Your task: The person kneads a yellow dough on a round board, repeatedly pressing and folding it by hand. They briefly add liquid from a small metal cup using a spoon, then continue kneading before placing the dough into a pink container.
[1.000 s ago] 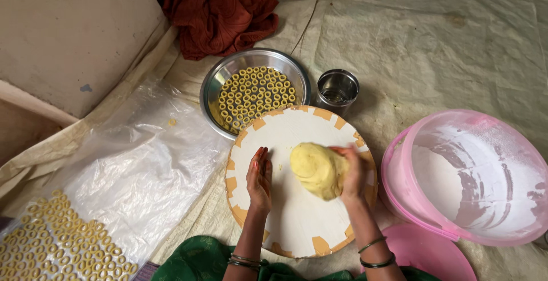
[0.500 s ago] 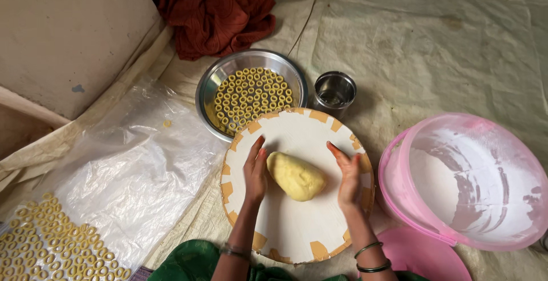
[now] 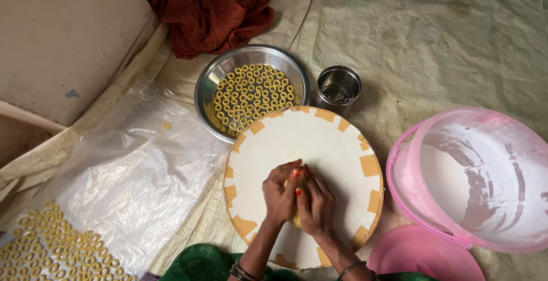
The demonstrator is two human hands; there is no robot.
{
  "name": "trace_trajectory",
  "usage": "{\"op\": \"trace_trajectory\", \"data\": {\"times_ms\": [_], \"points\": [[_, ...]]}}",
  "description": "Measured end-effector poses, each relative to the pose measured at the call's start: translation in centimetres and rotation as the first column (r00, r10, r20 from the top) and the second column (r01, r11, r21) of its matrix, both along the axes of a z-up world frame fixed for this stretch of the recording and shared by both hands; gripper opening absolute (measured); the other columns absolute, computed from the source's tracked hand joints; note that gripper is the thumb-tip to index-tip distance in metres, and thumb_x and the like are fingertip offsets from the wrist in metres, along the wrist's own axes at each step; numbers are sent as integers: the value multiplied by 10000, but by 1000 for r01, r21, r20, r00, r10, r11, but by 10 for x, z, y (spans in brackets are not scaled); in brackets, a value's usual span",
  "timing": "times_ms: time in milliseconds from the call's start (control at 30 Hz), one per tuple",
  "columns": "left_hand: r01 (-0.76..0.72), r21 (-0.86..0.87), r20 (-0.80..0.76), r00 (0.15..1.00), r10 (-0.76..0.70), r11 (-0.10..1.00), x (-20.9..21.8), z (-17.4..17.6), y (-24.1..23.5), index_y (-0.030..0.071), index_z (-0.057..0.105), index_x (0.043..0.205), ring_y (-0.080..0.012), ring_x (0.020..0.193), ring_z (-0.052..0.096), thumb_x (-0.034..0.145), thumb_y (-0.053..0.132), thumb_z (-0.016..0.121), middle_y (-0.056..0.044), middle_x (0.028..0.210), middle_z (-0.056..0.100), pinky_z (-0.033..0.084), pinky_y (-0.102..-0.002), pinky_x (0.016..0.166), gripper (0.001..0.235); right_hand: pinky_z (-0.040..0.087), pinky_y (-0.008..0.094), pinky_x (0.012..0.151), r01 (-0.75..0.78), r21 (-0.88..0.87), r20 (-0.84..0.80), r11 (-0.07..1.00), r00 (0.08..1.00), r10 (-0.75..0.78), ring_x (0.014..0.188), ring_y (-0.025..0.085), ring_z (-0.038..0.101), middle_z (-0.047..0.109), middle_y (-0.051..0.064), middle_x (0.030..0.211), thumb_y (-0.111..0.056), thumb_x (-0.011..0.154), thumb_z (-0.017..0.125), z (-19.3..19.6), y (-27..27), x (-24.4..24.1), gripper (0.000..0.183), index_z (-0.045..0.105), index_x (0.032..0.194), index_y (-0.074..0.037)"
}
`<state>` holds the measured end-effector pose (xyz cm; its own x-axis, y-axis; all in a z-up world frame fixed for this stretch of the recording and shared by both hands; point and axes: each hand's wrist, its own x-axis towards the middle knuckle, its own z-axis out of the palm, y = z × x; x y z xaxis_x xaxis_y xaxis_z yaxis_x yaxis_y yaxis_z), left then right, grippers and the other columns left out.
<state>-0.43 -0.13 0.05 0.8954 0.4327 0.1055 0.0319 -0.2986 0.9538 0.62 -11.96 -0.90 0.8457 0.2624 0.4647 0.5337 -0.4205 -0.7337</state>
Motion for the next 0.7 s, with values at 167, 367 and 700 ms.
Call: {"op": "trace_trajectory", "data": {"times_ms": [167,367,700], "points": [[-99,1,-175,980,97,995,10,14,5,69,841,951,-265,772,743,989,253,512,-145,876,808,596,-358,791,379,583,429,861,70,-61,-80,996,994,-75,994,383,734,739,220,1131,-282,970,545,10,9,4,422,704,1205,31],[-183,-66,-57,982,179,981,8,15,8,8,810,911,-260,717,729,988,252,535,-179,813,776,557,-364,709,376,581,421,784,48,-83,-119,995,991,-57,887,351,746,774,158,986,-263,939,632,29,17,16,294,760,1070,-33],[-44,-360,134,986,99,932,5,-26,17,77,276,1615,-268,1566,288,1025,583,335,-163,1682,325,7,-445,1264,779,491,341,573,5,89,-590,996,806,48,599,145,597,725,93,665,-337,955,655,-1,0,44,339,824,925,-45]]}}
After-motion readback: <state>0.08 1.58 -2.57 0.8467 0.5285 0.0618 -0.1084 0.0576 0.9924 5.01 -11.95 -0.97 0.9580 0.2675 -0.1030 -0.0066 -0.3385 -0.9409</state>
